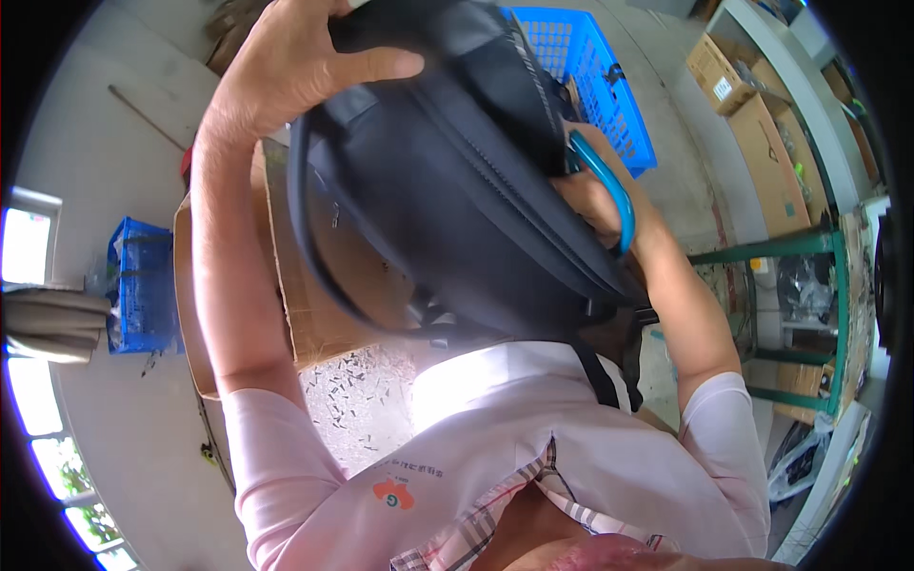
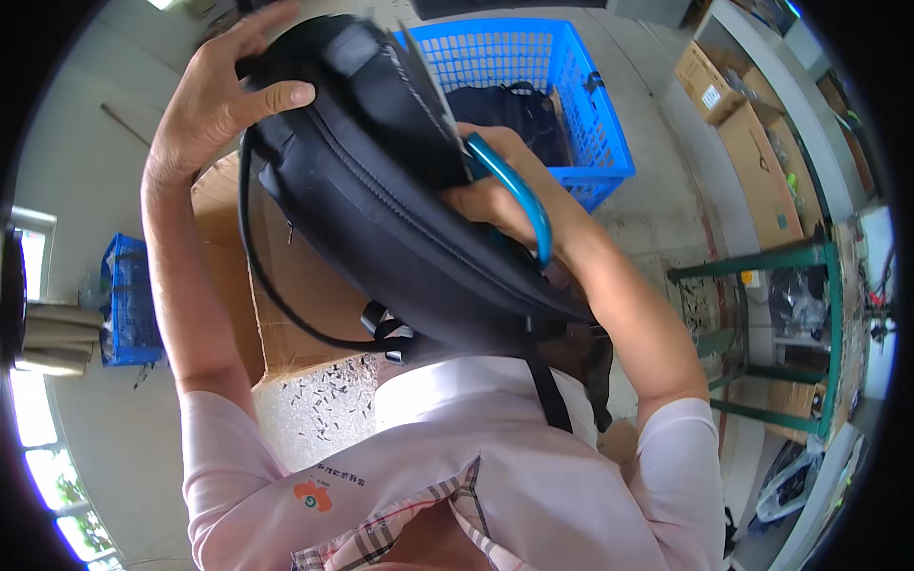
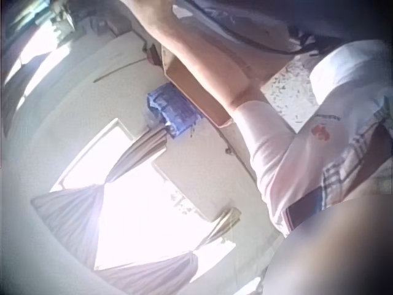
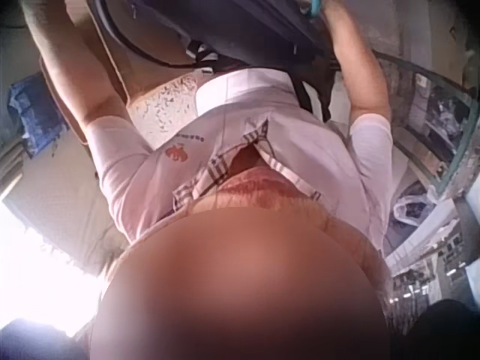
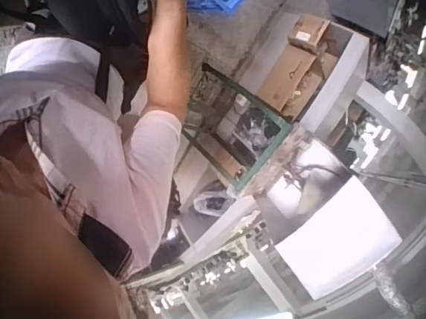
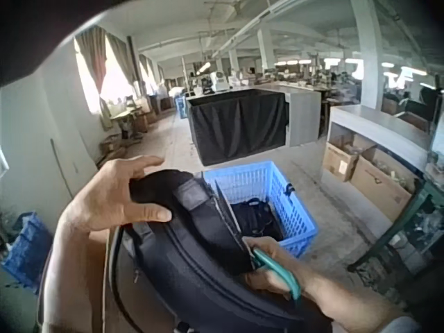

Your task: The recorder uses scissors to trim excess threads and material from black backpacks.

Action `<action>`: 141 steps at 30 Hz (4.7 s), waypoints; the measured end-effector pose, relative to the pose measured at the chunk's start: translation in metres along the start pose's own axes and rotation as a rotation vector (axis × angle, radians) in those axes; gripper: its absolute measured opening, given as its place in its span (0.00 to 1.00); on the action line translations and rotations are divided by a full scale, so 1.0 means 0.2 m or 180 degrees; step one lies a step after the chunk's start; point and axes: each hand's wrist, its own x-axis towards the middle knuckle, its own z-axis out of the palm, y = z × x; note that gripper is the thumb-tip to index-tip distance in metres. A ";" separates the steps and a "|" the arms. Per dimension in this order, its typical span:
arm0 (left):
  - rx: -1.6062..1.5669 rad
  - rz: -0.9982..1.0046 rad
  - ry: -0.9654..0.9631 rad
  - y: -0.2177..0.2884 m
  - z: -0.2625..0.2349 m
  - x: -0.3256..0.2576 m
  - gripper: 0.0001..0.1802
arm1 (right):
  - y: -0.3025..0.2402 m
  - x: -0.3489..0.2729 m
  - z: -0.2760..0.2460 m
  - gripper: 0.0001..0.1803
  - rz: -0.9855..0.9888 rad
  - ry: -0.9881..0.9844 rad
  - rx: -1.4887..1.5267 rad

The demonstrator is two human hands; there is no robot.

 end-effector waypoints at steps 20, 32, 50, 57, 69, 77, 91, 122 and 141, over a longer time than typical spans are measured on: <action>-0.3500 -0.2320 0.0856 -0.55 0.37 -0.54 0.07 | 0.31 -0.56 0.00 0.25 0.0862 0.0651 -0.0942; -0.3788 -0.2581 0.1351 -0.56 0.35 -0.69 0.13 | 0.33 -0.76 0.07 0.24 -0.0402 0.0272 -0.2167; -0.3645 -0.2206 0.1759 -0.36 0.38 -0.65 0.16 | 0.20 -0.15 -0.01 0.30 -0.0487 -0.0228 -0.2743; -0.3547 -0.2449 0.1943 -0.36 0.39 -0.68 0.08 | 0.25 -0.10 0.05 0.27 -0.0744 -0.0319 -0.2943; -0.3395 -0.2665 0.1887 -0.38 0.48 -0.75 0.06 | 0.33 -0.14 0.09 0.26 -0.0538 -0.0403 -0.3010; -0.3731 -0.2680 0.2047 -0.35 0.47 -0.77 0.06 | 0.21 -0.10 0.14 0.24 -0.0776 -0.0434 -0.3119; -0.4143 -0.2688 0.2272 -0.33 0.52 -0.85 0.08 | 0.27 -0.10 0.19 0.24 -0.0564 -0.0452 -0.2925; -0.4169 -0.2566 0.2113 -0.29 0.51 -0.84 0.11 | 0.24 -0.01 0.21 0.26 -0.0609 -0.0419 -0.2329; -0.2332 -0.2063 0.1454 0.00 0.28 -0.57 0.12 | -0.06 0.07 0.11 0.29 -0.1067 -0.0227 -0.3282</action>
